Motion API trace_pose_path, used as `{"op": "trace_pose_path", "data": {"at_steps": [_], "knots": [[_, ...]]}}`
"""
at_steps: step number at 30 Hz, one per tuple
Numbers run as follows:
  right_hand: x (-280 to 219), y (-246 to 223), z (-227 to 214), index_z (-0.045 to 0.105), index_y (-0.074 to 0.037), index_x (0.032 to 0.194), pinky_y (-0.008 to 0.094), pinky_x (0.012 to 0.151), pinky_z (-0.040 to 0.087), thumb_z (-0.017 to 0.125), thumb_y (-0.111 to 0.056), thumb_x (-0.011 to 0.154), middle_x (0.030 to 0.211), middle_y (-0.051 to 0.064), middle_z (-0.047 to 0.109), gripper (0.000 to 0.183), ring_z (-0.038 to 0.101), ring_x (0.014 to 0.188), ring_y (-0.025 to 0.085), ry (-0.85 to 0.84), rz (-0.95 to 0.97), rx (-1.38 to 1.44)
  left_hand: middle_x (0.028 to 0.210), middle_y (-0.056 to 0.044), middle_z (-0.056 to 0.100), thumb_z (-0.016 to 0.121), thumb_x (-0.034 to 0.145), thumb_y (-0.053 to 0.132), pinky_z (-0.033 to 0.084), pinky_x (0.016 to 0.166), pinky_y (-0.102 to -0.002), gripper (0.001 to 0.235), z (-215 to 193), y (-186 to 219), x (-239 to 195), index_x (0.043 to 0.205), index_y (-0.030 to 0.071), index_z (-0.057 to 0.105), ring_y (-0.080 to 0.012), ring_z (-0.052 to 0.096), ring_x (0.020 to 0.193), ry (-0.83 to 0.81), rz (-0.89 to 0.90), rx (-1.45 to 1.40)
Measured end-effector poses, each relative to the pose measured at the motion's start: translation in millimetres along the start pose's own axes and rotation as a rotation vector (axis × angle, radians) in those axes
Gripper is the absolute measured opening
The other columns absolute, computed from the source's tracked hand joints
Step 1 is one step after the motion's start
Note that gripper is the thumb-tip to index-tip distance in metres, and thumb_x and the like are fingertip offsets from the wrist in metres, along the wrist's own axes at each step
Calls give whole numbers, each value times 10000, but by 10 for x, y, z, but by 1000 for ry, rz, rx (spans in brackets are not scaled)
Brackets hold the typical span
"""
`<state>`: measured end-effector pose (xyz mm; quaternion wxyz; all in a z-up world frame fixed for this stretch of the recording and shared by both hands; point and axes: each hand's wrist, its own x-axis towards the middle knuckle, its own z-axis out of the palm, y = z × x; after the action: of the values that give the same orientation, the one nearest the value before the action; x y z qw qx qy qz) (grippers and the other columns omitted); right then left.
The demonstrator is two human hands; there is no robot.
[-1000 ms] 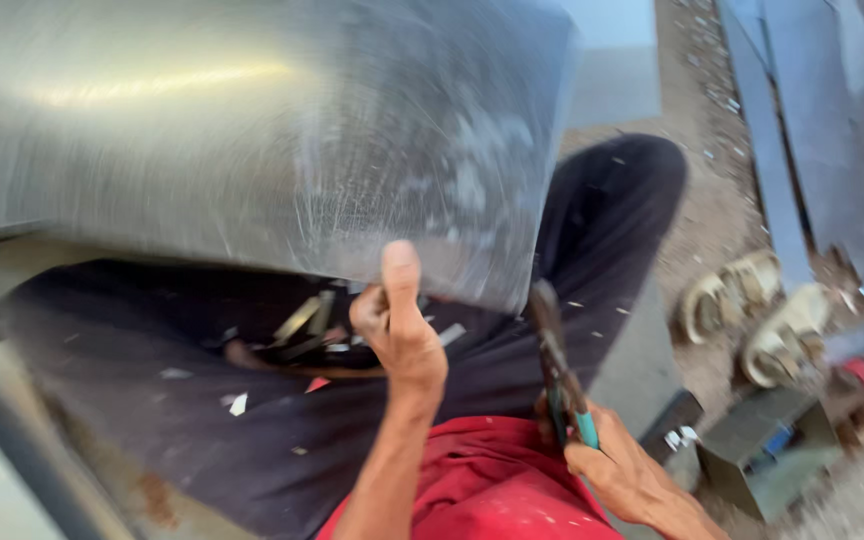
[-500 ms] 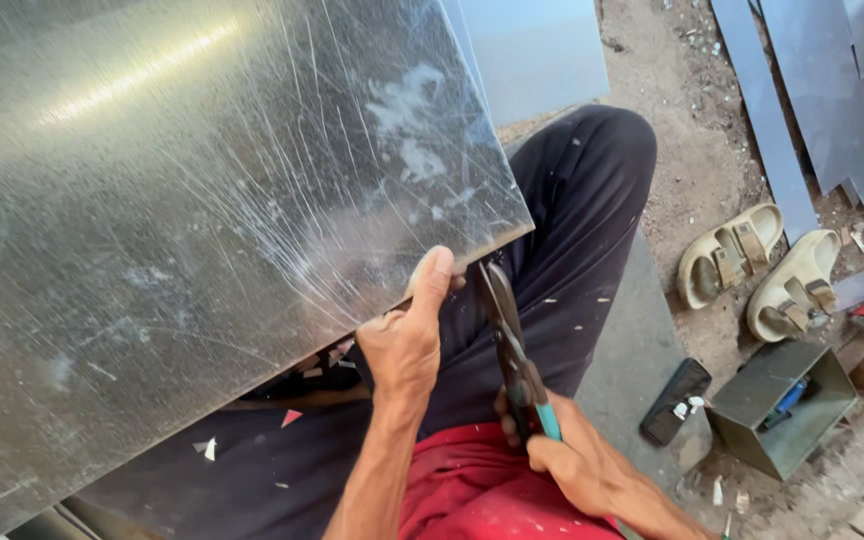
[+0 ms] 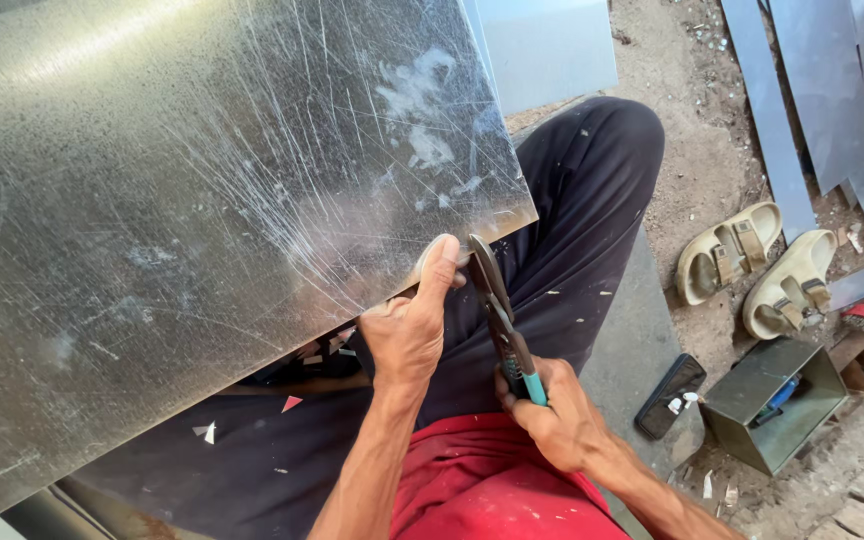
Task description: The person cuts small rectangular notches and strips from the edges of several large metal sheets using handheld shears.
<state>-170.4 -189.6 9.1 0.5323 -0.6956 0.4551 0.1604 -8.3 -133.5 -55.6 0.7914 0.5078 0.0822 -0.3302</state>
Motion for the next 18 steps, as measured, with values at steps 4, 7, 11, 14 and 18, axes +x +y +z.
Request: {"op": "trace_pose_path", "data": {"at_steps": [4,7,11,14,18], "knots": [[-31,40,38,610,1,791,342,560,451,535,-135,691,649,88,590,185,527,600,167,-29,57,32,883,-65,761,800,873,78,580,673,-237,169,11,68,-12,998,-33,774,-108,702,724,32,-37,27],[-133,-50,-18,614,-20,881,349,546,437,518,-133,653,697,64,597,271,521,600,165,-209,113,82,865,-44,762,820,851,110,570,659,-221,183,-81,200,6,985,-11,795,-91,686,715,44,-120,72],[-391,-251,-229,597,-17,1058,354,783,488,538,-123,771,962,196,611,311,592,890,252,-375,-496,-411,798,-79,726,842,794,55,530,548,-266,159,-791,564,-22,880,-50,758,-130,645,608,49,-20,-83],[-313,-386,-62,619,-74,1161,348,882,488,550,-103,728,1040,166,651,439,609,1001,246,-408,-345,-532,809,-79,716,825,846,56,505,550,-257,148,-1523,859,-292,902,-47,733,-102,597,615,161,157,-75],[-313,-630,109,532,-183,1356,286,918,459,520,-200,722,1158,17,621,634,598,1023,172,-511,104,-331,796,-78,722,822,806,20,563,580,-261,193,-1603,942,-725,957,-22,710,-100,643,637,274,45,-107]]}}
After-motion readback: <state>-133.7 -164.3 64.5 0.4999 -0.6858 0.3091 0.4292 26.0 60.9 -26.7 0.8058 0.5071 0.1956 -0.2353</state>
